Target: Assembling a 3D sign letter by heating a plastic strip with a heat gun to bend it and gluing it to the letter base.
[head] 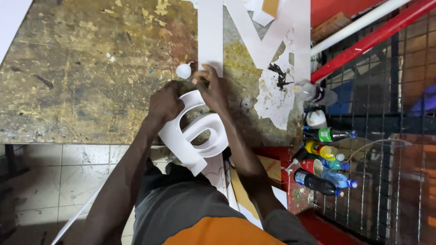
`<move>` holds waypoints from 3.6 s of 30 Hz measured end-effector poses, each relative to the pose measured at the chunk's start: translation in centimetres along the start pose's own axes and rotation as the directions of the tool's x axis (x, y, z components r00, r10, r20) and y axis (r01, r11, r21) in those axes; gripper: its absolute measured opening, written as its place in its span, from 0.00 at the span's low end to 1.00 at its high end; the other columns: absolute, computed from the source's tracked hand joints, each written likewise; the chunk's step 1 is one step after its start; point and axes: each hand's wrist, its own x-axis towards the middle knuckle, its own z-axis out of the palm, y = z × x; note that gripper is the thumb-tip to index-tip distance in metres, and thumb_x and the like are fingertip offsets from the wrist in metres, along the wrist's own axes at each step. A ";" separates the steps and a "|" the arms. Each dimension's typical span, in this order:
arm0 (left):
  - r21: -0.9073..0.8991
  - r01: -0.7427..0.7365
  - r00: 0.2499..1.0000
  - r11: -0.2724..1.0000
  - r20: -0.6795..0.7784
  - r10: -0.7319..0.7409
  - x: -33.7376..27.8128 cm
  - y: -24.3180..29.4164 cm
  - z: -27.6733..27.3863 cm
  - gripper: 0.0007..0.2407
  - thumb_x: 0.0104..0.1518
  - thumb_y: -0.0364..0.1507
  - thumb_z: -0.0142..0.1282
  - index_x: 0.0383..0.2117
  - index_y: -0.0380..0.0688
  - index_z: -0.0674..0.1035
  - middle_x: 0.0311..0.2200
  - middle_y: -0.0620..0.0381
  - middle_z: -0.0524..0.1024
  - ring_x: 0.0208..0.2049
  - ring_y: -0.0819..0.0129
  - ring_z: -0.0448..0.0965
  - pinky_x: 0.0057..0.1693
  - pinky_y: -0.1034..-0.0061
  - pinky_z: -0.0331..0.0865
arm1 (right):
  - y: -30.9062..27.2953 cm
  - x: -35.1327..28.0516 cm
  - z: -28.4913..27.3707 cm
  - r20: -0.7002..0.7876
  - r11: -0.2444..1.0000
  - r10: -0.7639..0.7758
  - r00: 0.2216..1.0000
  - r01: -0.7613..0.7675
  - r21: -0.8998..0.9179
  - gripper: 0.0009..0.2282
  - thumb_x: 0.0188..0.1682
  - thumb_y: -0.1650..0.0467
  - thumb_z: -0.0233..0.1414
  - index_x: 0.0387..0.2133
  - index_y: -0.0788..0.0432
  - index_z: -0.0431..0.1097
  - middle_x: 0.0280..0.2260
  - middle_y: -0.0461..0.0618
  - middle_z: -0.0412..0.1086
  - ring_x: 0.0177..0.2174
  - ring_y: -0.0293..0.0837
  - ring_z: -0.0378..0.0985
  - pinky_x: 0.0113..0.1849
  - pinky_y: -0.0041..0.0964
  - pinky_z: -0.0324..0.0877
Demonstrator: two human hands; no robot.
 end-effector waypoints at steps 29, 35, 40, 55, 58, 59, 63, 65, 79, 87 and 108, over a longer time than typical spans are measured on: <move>0.150 -0.077 0.971 0.986 0.235 0.040 0.2 3.3 -4.7 0.23 0.56 0.32 0.53 0.61 0.51 0.85 0.57 0.41 0.85 0.61 0.28 0.82 0.65 0.34 0.74 | -3.7 -11.4 -1.6 -0.086 0.898 -0.375 0.923 0.338 -0.282 0.27 0.58 0.62 0.61 0.71 0.52 0.69 0.55 0.54 0.74 0.50 0.56 0.85 0.46 0.51 0.79; 0.145 -0.094 0.971 0.985 0.231 0.059 1.8 1.3 -3.4 0.24 0.58 0.33 0.52 0.63 0.56 0.84 0.56 0.43 0.86 0.61 0.31 0.82 0.65 0.35 0.74 | -6.7 -10.4 -4.0 -0.075 0.823 -0.541 0.837 0.509 -0.253 0.23 0.63 0.63 0.54 0.73 0.41 0.67 0.58 0.48 0.72 0.44 0.51 0.83 0.47 0.47 0.77; 0.160 -0.103 0.970 0.982 0.235 0.064 1.8 1.5 -3.7 0.24 0.56 0.34 0.53 0.61 0.59 0.86 0.54 0.44 0.87 0.60 0.31 0.84 0.64 0.35 0.74 | -4.1 -9.7 -1.3 -0.070 0.793 -0.595 0.800 0.572 -0.210 0.19 0.65 0.69 0.51 0.69 0.45 0.73 0.63 0.49 0.73 0.60 0.54 0.80 0.49 0.44 0.77; 0.123 -0.182 0.964 0.976 0.220 0.152 2.0 -0.5 -3.7 0.22 0.53 0.30 0.53 0.56 0.53 0.87 0.52 0.42 0.86 0.57 0.29 0.84 0.59 0.33 0.78 | -4.3 -9.9 -0.8 -0.054 0.843 -0.530 0.846 0.519 -0.140 0.20 0.67 0.66 0.51 0.72 0.46 0.70 0.63 0.49 0.72 0.59 0.56 0.78 0.51 0.50 0.76; 0.164 -0.183 0.966 0.969 0.215 0.146 1.9 -1.6 -3.9 0.21 0.54 0.33 0.56 0.56 0.49 0.87 0.56 0.41 0.85 0.58 0.30 0.84 0.60 0.33 0.77 | -4.1 -9.7 -0.5 -0.034 0.841 -0.523 0.851 0.510 -0.181 0.21 0.66 0.65 0.53 0.73 0.45 0.70 0.62 0.50 0.73 0.60 0.57 0.78 0.54 0.51 0.75; 0.178 -0.199 0.968 0.964 0.188 0.165 1.6 -2.2 -4.0 0.20 0.57 0.34 0.57 0.55 0.49 0.87 0.58 0.42 0.85 0.58 0.30 0.84 0.58 0.34 0.79 | -4.2 -9.7 -0.3 -0.041 0.854 -0.505 0.862 0.492 -0.169 0.20 0.67 0.64 0.52 0.72 0.44 0.70 0.63 0.48 0.73 0.60 0.55 0.78 0.54 0.50 0.74; 0.249 -0.227 0.966 0.941 0.179 0.186 0.7 -3.4 -4.6 0.22 0.62 0.29 0.57 0.65 0.50 0.83 0.71 0.45 0.75 0.66 0.35 0.79 0.60 0.35 0.79 | -5.1 -10.6 0.7 -0.083 0.905 -0.422 0.903 0.412 -0.109 0.20 0.68 0.64 0.50 0.72 0.45 0.70 0.64 0.50 0.72 0.60 0.56 0.78 0.53 0.50 0.74; 0.306 -0.245 0.966 0.920 0.159 0.204 -0.6 -3.1 -5.2 0.21 0.62 0.27 0.57 0.64 0.48 0.83 0.69 0.42 0.75 0.64 0.34 0.80 0.59 0.37 0.81 | -6.2 -10.7 0.6 -0.093 0.909 -0.410 0.907 0.399 -0.121 0.21 0.67 0.64 0.52 0.73 0.44 0.70 0.65 0.49 0.72 0.59 0.56 0.78 0.53 0.50 0.74; 0.457 -0.501 0.865 0.735 0.241 0.440 3.1 -5.7 -8.7 0.25 0.54 0.22 0.64 0.64 0.39 0.81 0.62 0.39 0.78 0.60 0.32 0.83 0.51 0.46 0.87 | -11.7 -11.2 6.3 -0.361 0.955 0.112 0.926 -0.001 0.296 0.25 0.60 0.61 0.62 0.65 0.61 0.66 0.56 0.61 0.67 0.60 0.64 0.76 0.57 0.55 0.78; 0.529 -0.496 0.866 0.689 0.242 0.438 3.3 -6.5 -10.4 0.20 0.53 0.25 0.60 0.55 0.49 0.86 0.58 0.54 0.80 0.57 0.47 0.84 0.51 0.56 0.86 | -12.2 -9.3 7.6 -0.421 0.942 0.173 0.891 -0.026 0.334 0.14 0.66 0.64 0.55 0.59 0.58 0.73 0.52 0.54 0.75 0.53 0.53 0.82 0.56 0.46 0.77; 0.498 -0.445 0.893 0.744 0.189 0.408 3.8 -5.8 -10.3 0.22 0.48 0.20 0.56 0.53 0.50 0.82 0.56 0.59 0.81 0.59 0.57 0.81 0.45 0.63 0.83 | -9.3 -2.9 1.6 0.270 0.651 0.102 0.957 -0.270 0.710 0.18 0.71 0.70 0.43 0.72 0.61 0.58 0.68 0.64 0.68 0.70 0.55 0.74 0.67 0.48 0.70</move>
